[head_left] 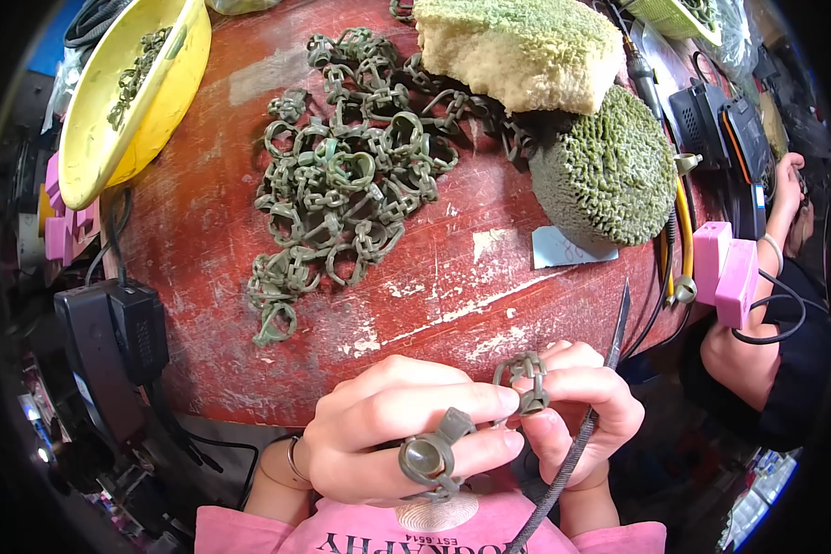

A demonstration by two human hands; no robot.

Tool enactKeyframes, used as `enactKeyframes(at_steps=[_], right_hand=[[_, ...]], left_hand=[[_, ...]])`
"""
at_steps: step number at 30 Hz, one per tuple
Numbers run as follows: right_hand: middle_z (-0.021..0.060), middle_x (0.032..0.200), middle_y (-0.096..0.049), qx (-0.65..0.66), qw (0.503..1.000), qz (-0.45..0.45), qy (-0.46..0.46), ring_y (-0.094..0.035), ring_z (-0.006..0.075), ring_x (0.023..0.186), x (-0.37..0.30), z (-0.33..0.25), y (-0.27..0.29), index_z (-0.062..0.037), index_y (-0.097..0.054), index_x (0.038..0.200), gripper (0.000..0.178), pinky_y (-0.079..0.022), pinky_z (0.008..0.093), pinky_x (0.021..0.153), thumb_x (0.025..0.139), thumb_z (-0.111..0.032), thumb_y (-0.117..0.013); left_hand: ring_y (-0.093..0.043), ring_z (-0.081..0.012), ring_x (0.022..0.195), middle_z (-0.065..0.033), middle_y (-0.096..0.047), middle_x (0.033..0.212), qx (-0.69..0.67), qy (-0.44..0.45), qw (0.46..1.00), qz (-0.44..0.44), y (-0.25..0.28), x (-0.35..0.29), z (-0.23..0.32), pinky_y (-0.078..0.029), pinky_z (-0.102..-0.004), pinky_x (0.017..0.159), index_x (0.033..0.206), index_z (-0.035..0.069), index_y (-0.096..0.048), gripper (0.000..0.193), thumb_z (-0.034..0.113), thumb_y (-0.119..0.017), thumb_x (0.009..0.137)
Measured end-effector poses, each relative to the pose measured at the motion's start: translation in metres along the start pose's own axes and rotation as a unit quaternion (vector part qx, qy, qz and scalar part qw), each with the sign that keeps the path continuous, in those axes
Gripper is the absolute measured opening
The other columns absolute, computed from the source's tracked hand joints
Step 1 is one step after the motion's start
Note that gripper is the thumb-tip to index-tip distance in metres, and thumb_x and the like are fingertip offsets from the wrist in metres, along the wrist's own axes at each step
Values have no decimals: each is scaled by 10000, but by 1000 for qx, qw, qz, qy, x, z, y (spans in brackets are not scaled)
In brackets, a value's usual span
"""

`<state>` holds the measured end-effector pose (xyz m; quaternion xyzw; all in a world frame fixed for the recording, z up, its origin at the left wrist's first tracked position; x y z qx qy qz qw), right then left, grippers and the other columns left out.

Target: Repairing or joining green wax ring models using a heated tool in a jewelry workshop.

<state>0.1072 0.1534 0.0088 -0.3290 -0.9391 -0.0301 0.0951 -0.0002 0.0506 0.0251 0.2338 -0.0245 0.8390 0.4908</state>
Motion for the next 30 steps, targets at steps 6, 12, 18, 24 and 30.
enactKeyframes(at_steps=[6, 12, 18, 24, 30], right_hand=[[155, 758, -595, -1, 1000, 9, 0, -594, 217, 648, -1, 2, 1, 67, -573, 871, 229, -482, 269, 558, 655, 77, -649], [148, 752, -595, -25, 999, 7, 24, -592, 208, 637, 1, -1, 1, 61, -579, 876, 240, -477, 269, 551, 649, 70, -656], [112, 782, -606, -38, 999, -7, 33, -586, 182, 625, 1, -6, 2, 33, -591, 887, 257, -463, 269, 551, 644, 43, -674], [97, 806, -607, -44, 998, -11, 39, -584, 179, 639, 1, -4, 3, 18, -591, 903, 300, -466, 276, 563, 628, 5, -708], [98, 797, -605, -9, 1000, 6, 25, -582, 187, 635, -1, -2, 2, 20, -592, 871, 272, -466, 276, 560, 627, 9, -711]], left_hand=[[-575, -205, 768, -91, -569, 963, -2, -6, 1000, -5, -2, 0, -2, -502, -277, 647, 888, 30, -646, 270, 50, -677, 620], [-583, -194, 751, -86, -588, 914, -22, 35, 999, 18, -2, 1, -6, -495, -264, 648, 866, 47, -654, 260, 5, -686, 612], [-593, -191, 736, -126, -604, 807, -113, 206, 971, 36, -2, 5, -20, -469, -273, 677, 829, -15, -606, 190, -49, -658, 649], [-570, -145, 755, -122, -595, 819, -351, 381, 848, 113, -8, -5, -34, -460, -267, 684, 818, -54, -564, 126, -50, -622, 707], [-570, -107, 645, -103, -599, 800, -427, 416, 799, 77, -11, -9, -37, -461, -225, 589, 863, -41, -553, 137, -6, -611, 744]])
Point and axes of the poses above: each hand's wrist, its own x-axis towards the middle knuckle, its own y-axis out of the back of the hand, z = x × y, the point moved 5 cm from there along x, towards the middle knuckle
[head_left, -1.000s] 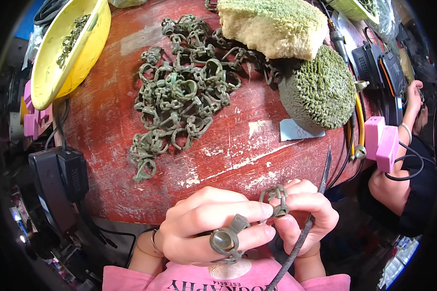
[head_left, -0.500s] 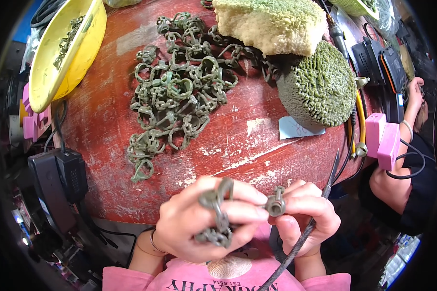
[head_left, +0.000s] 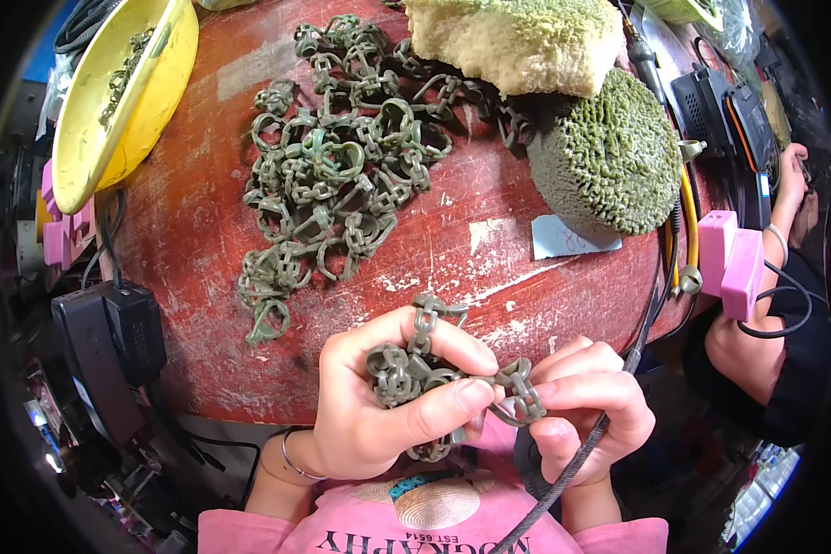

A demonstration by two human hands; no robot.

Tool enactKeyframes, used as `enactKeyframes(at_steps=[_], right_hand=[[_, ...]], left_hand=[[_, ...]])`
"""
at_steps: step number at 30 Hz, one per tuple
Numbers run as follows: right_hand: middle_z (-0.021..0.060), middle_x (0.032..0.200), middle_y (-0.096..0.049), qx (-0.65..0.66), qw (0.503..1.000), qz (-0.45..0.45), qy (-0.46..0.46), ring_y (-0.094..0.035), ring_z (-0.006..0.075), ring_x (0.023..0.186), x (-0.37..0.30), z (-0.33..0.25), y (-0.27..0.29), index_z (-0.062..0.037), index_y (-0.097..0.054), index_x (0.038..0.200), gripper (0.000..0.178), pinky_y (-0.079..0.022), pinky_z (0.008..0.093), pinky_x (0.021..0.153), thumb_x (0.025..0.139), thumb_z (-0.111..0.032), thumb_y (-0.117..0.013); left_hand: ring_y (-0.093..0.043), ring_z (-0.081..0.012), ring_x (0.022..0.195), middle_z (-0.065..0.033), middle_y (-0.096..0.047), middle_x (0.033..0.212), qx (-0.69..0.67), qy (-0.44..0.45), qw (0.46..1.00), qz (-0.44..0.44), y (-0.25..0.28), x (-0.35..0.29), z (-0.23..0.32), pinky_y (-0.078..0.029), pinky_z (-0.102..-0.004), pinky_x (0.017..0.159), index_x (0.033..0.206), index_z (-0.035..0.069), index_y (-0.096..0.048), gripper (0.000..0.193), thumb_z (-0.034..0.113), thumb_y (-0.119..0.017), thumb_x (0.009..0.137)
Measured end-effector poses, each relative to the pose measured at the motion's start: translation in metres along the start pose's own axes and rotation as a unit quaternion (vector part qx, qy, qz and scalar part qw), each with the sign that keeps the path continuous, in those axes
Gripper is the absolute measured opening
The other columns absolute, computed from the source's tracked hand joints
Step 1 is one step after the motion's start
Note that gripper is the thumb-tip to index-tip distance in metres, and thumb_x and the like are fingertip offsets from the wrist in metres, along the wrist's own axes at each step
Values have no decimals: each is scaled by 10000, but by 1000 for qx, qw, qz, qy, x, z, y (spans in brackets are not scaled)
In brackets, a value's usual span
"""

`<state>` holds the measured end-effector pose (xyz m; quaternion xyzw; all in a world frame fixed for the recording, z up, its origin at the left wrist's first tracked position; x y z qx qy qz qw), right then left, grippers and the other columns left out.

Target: Repairing or joining green wax ring models using a heated tool in a jewelry workshop.

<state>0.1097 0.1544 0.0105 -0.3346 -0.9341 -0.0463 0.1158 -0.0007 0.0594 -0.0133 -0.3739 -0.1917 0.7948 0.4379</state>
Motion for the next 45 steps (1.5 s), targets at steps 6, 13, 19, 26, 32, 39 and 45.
enactKeyframes(at_steps=[6, 13, 19, 26, 32, 39, 45], right_hand=[[67, 630, -505, 7, 995, 70, -65, -491, 132, 522, -3, 6, -3, -19, -469, 756, 319, -397, 225, 482, 771, -288, -639], [65, 605, -494, 84, 980, 127, -125, -452, 84, 460, -4, 12, -3, -13, -454, 739, 335, -351, 173, 383, 770, -290, -640], [73, 602, -502, 75, 983, 114, -126, -457, 88, 461, -6, 15, -3, -4, -459, 750, 323, -362, 183, 403, 768, -269, -643], [28, 592, -525, 104, 984, 8, -145, -469, 64, 488, -13, 17, 4, 29, -581, 889, 247, -354, 194, 434, 662, 6, -678], [26, 579, -517, 57, 993, -12, -104, -468, 64, 484, -9, 11, 5, 28, -574, 877, 268, -344, 190, 424, 646, -4, -707], [44, 600, -540, 90, 992, 16, -90, -466, 76, 475, -13, 14, 8, 28, -566, 854, 236, -335, 197, 411, 659, 1, -698], [71, 635, -573, 78, 993, 18, -90, -486, 89, 489, -12, 10, 8, 27, -574, 848, 216, -352, 207, 416, 665, 16, -689]], left_hand=[[-572, -103, 632, -82, -594, 766, -12, 24, 1000, -10, -3, 1, -1, -463, -225, 577, 877, -42, -552, 131, 2, -596, 762], [-564, -92, 632, -72, -589, 771, -12, 18, 1000, -7, -6, 4, -3, -453, -213, 572, 876, -41, -555, 126, -10, -596, 761], [-557, -83, 682, -63, -592, 780, 44, 10, 999, 3, -2, 4, -3, -455, -224, 599, 879, -40, -558, 143, 1, -612, 753], [-588, -187, 706, -107, -597, 818, 355, -229, 906, -32, -14, -4, 20, -473, -262, 632, 838, 20, -638, 229, -48, -672, 622], [-584, -180, 647, -96, -589, 825, 444, -393, 801, -73, -24, -14, 18, -486, -257, 543, 770, 63, -657, 227, -23, -709, 566], [-573, -183, 751, -46, -587, 886, 531, -407, 737, -95, -34, -22, 20, -486, -249, 584, 810, 97, -659, 219, 21, -716, 612], [-578, -176, 724, -91, -593, 852, 442, -359, 821, -49, -24, -17, 14, -488, -252, 606, 773, 88, -642, 220, 91, -761, 588]])
Point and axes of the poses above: each hand's wrist, its own x-axis towards the middle knuckle, its own y-axis out of the back of the hand, z = x × y, the point moved 5 cm from there along x, towards the middle knuckle
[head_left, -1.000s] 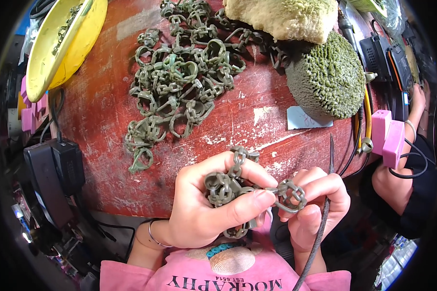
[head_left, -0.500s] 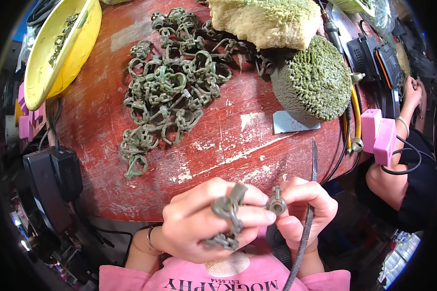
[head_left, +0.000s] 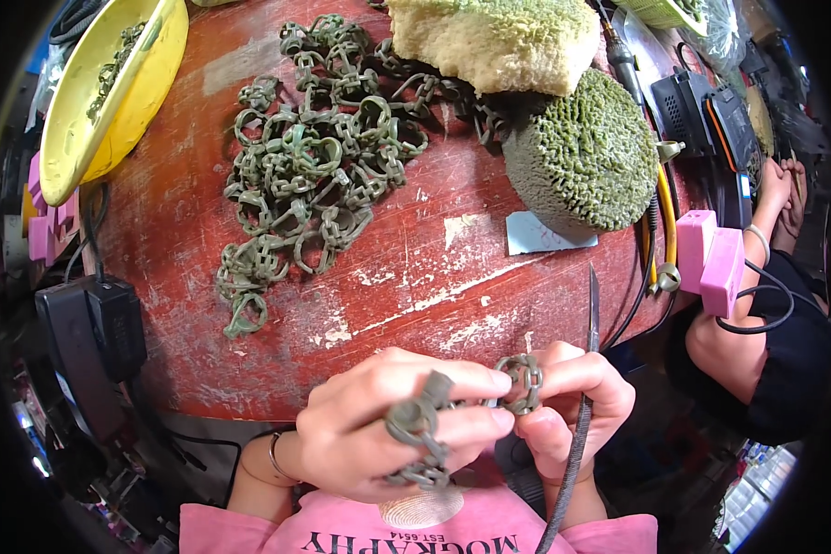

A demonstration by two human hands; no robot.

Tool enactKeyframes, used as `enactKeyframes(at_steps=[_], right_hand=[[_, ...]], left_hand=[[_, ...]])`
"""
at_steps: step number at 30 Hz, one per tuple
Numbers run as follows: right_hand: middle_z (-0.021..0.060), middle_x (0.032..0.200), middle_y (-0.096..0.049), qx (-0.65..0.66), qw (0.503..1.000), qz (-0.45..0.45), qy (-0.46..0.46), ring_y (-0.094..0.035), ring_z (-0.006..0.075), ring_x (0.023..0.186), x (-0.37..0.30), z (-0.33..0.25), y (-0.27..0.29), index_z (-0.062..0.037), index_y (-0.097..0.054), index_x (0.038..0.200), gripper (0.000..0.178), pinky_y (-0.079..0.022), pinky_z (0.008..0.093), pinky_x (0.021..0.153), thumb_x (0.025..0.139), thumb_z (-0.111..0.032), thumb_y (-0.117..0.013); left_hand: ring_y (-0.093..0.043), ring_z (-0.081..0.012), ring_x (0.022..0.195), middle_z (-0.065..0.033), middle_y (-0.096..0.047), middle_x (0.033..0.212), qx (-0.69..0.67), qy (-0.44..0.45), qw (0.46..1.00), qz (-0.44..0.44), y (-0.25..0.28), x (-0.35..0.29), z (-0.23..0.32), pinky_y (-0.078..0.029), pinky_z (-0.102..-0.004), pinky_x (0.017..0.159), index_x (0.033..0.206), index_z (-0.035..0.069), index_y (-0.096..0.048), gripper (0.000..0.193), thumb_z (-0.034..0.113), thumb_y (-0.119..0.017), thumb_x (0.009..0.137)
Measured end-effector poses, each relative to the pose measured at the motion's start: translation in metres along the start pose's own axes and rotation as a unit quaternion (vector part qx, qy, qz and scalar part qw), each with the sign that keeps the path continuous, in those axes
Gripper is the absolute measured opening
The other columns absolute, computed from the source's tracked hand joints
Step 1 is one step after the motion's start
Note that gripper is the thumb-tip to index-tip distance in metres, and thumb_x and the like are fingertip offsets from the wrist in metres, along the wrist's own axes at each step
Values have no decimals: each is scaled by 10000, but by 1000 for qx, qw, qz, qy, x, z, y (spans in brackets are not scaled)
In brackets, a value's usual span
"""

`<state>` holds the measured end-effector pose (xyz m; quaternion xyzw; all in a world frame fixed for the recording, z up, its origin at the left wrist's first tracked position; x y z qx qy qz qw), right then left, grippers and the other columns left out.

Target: Repairing or joining green wax ring models using a heated tool in a jewelry workshop.

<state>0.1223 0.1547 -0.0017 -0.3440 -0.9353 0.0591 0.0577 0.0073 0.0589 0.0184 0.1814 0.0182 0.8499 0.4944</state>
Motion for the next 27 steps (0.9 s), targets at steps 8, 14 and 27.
enactKeyframes(at_steps=[8, 14, 27], right_hand=[[76, 622, -549, -29, 999, 16, -20, -480, 95, 492, -1, -4, 0, 30, -553, 788, 187, -370, 209, 434, 688, -68, -677], [112, 699, -615, 21, 999, 6, -34, -518, 117, 520, -2, -1, -2, 35, -566, 835, 204, -393, 218, 447, 665, 30, -678], [103, 720, -625, -52, 998, -27, 8, -516, 96, 493, 0, -4, -3, 39, -570, 872, 213, -370, 199, 409, 673, 60, -644]], left_hand=[[-556, -137, 653, -135, -591, 836, -97, 152, 983, 18, 2, 4, -15, -442, -251, 587, 854, -32, -591, 415, 149, -805, 548], [-585, -208, 799, -119, -599, 897, -169, 199, 965, -34, -1, 3, -20, -468, -298, 695, 973, -13, -594, 456, 136, -782, 586], [-600, -197, 677, -159, -607, 743, -119, 128, 985, 5, 0, 8, -18, -473, -278, 605, 811, -42, -594, 233, 15, -693, 609]])
Point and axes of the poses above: each hand's wrist, its own x-axis towards the middle knuckle, its own y-axis out of the back of the hand, z = x × y, the point moved 5 cm from there along x, towards the middle knuckle
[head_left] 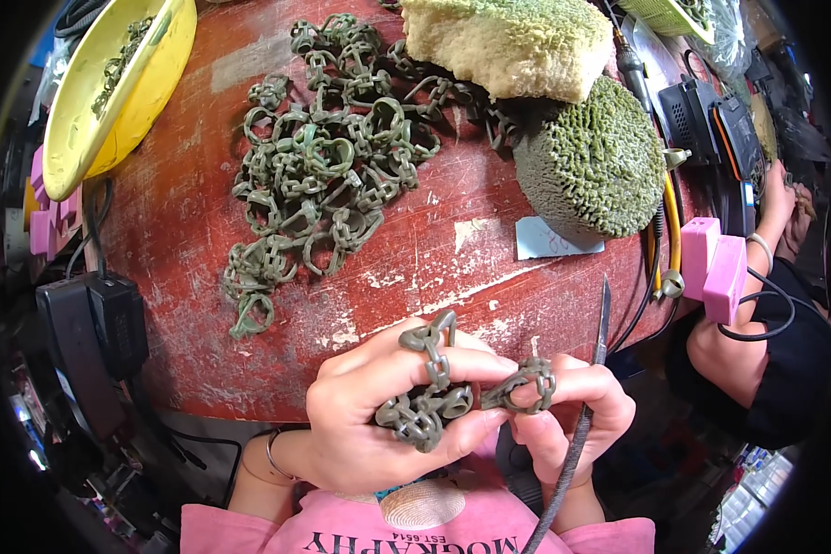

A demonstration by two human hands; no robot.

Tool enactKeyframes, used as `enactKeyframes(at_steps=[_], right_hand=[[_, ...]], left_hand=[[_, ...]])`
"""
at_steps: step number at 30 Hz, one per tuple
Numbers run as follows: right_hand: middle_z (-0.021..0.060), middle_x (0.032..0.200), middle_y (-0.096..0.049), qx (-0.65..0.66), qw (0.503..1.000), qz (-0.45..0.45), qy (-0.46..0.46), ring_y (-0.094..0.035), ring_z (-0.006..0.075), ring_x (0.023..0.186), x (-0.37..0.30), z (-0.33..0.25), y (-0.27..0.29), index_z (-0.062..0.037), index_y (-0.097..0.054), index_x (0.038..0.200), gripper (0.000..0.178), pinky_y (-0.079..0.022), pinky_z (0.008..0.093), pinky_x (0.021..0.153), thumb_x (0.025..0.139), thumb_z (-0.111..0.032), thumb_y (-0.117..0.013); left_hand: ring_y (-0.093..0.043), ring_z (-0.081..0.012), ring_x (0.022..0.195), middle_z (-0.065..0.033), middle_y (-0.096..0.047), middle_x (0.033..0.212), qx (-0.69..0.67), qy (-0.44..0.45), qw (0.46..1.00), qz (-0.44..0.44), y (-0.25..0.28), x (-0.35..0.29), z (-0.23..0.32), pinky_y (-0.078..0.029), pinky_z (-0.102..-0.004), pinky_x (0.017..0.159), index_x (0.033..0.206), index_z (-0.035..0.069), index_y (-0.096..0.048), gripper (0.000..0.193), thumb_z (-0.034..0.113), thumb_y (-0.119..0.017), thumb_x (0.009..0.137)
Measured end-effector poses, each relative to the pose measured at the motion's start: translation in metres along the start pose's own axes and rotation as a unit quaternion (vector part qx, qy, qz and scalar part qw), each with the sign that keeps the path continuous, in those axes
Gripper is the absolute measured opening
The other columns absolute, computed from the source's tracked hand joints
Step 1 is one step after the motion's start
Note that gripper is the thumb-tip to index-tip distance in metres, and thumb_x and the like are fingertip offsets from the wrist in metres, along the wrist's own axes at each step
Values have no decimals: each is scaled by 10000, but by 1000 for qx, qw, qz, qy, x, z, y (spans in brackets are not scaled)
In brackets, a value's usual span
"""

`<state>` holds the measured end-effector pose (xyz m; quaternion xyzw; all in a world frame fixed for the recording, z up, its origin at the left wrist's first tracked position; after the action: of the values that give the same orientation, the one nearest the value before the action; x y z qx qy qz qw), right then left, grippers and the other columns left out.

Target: Repairing or joining green wax ring models using a heated tool in a jewelry workshop.

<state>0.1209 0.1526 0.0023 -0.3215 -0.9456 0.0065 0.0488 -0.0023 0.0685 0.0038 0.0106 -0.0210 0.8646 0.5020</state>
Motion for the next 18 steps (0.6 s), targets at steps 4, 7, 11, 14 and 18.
enactKeyframes(at_steps=[4, 7, 11, 14, 18], right_hand=[[103, 707, -619, -2, 1000, 8, 11, -512, 101, 485, -1, 0, -2, 43, -572, 882, 222, -366, 206, 404, 672, 65, -640], [109, 705, -617, 9, 1000, 17, 12, -511, 102, 485, -1, -3, -1, 51, -572, 880, 215, -371, 208, 413, 674, 71, -630], [135, 712, -611, 82, 996, 40, -20, -525, 123, 508, -5, -1, -1, 61, -543, 867, 172, -395, 220, 444, 711, 56, -615], [139, 683, -593, 152, 984, 86, -41, -522, 129, 515, -8, -1, -3, 61, -517, 843, 135, -405, 227, 456, 742, 34, -603], [120, 634, -561, 172, 977, 114, -50, -501, 108, 509, -7, 1, -3, 58, -499, 816, 130, -396, 215, 451, 776, -21, -594]], left_hand=[[-599, -184, 665, -146, -610, 737, 17, 9, 1000, 0, 0, 0, 2, -472, -268, 596, 813, -24, -601, 222, 17, -679, 609], [-593, -211, 730, -124, -605, 821, -8, 26, 999, -38, 1, -2, 3, -474, -299, 655, 931, -26, -599, 280, 4, -685, 666], [-591, -185, 697, -115, -603, 809, -4, -2, 1000, -23, -1, 2, 8, -473, -280, 628, 949, -21, -599, 306, -1, -691, 658], [-587, -159, 676, -110, -601, 798, 36, 9, 999, -40, 1, 4, 14, -470, -257, 603, 987, -23, -593, 342, 2, -692, 660], [-581, -145, 667, -106, -594, 800, 3, 7, 998, -65, -2, 5, 13, -467, -241, 589, 1031, -33, -575, 393, 10, -698, 660]])
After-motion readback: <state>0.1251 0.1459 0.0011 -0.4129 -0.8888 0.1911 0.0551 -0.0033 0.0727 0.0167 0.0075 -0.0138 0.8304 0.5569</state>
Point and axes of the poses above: each hand's wrist, its own x-axis towards the middle knuckle, its own y-axis out of the back of the hand, z = x × y, the point moved 5 cm from there along x, towards the middle knuckle
